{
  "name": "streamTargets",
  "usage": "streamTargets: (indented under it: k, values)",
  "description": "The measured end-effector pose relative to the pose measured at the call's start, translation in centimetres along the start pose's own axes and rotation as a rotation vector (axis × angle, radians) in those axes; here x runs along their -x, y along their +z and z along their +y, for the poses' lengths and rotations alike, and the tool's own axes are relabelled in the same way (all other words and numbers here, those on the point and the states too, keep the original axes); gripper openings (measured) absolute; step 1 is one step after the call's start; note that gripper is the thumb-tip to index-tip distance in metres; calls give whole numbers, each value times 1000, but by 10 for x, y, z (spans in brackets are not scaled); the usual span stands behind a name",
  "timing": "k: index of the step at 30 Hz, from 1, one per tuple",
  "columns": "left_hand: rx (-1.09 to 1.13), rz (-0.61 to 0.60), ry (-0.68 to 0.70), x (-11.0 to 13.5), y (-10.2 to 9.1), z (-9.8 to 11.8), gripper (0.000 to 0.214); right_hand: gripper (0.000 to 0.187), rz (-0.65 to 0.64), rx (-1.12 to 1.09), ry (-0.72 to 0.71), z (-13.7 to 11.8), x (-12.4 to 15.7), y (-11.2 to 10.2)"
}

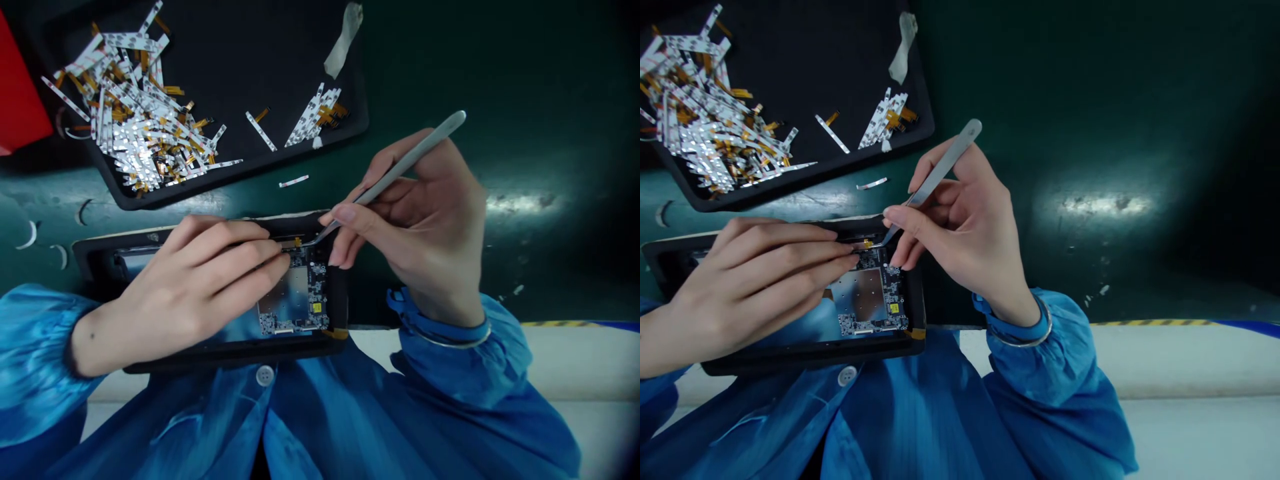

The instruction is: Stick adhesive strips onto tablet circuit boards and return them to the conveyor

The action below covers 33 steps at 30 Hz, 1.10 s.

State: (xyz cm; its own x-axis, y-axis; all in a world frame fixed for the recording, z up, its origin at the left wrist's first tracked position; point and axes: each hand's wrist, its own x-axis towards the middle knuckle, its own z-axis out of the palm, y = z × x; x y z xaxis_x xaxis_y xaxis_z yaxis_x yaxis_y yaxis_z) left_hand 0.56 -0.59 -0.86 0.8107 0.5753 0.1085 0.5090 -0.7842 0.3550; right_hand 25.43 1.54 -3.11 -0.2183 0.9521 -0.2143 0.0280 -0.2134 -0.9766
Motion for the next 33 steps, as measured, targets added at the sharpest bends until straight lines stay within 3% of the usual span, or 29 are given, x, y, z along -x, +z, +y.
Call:
streamTargets:
  k: [12,17,21,23,26,29,33]
  values:
    - [-102,25,24,-1,6,2,35,32,-57,-29,-124,-3,-1,0]
    - [-371,33,195,-7,2,3,29,32,-58,-47,-181,-1,-4,0]
    - [-387,32,243,-9,1,2,27,28,-38,-1,-252,-1,-1,4]
    - [-333,34,208,-8,3,1,30,18,22,-26,-315,2,3,4]
    - [-314,37,185,-6,5,-1,33,6,211,-106,-398,9,17,-1]
    - [-422,26,226,-6,7,2,34,12,357,-134,-423,18,37,-12]
    - [-597,-44,255,-7,8,17,38,31,399,-53,-327,26,76,-17]
